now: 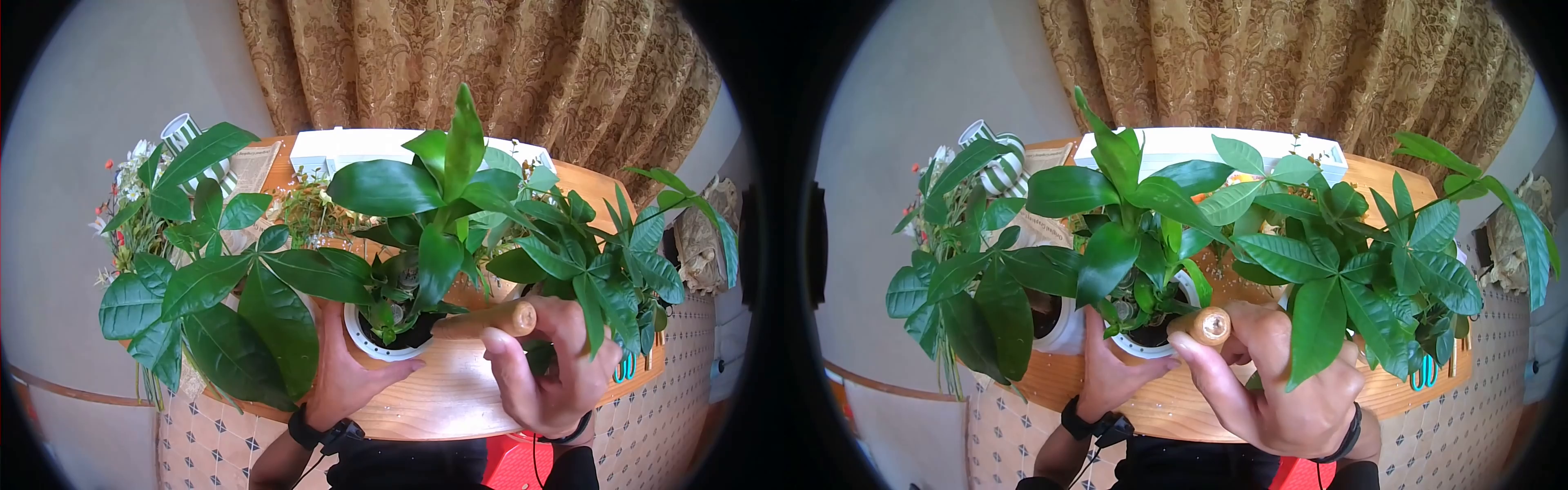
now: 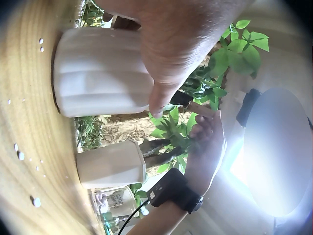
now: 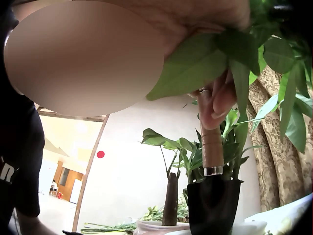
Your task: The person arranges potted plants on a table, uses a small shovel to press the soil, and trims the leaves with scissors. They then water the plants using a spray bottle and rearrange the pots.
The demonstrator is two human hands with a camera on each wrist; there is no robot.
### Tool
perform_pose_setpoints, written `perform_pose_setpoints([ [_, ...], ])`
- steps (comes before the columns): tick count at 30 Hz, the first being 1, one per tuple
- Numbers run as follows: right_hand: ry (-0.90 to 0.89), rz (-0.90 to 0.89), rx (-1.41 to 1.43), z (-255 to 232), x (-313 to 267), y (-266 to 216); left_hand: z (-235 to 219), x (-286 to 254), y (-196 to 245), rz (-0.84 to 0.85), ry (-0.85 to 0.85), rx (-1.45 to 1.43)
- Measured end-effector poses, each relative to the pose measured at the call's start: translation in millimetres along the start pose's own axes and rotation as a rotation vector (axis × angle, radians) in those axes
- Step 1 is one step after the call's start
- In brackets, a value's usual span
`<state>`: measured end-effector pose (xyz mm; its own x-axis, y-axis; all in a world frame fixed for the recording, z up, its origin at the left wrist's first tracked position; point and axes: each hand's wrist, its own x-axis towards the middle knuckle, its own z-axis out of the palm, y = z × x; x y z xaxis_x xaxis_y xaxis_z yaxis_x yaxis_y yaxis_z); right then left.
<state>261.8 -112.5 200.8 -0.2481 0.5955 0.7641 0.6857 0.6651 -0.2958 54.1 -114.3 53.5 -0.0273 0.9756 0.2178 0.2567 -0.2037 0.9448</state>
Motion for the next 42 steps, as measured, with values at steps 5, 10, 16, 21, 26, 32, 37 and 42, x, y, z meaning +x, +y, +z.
perform_pose_setpoints([
  [5, -0.102, 0.081, -0.008, -0.3, -4.6, -5.4, 1.6, -1.3, -1.6, -0.004, -0.009, -0.046],
  [10, -0.025, -0.007, 0.008, -2.7, 0.0, 1.0, -1.0, -3.2, -8.4, 0.023, -0.030, -0.025],
  [16, -0.022, -0.012, -0.019, -5.6, 0.4, 0.8, -3.8, -2.6, -2.7, 0.035, -0.031, 0.072],
  [21, -0.089, -0.049, -0.102, -7.3, 0.2, 0.1, -2.2, -0.5, -3.6, 0.060, -0.001, 0.045],
  [26, 0.006, 0.019, -0.006, -7.2, -3.4, -0.8, 0.1, -0.5, -3.3, 0.070, 0.027, 0.010],
  [32, -0.052, -0.003, -0.040, -7.3, -0.7, -2.1, 2.5, 1.2, -4.4, 0.078, 0.055, -0.005],
  [37, -0.086, -0.042, -0.055, -2.8, -2.4, 1.1, 3.1, 1.1, -3.7, 0.071, 0.066, 0.017],
  [42, -0.058, 0.010, -0.011, -3.3, -2.3, -2.0, 1.1, 0.2, -4.3, 0.058, 0.049, 0.044],
])
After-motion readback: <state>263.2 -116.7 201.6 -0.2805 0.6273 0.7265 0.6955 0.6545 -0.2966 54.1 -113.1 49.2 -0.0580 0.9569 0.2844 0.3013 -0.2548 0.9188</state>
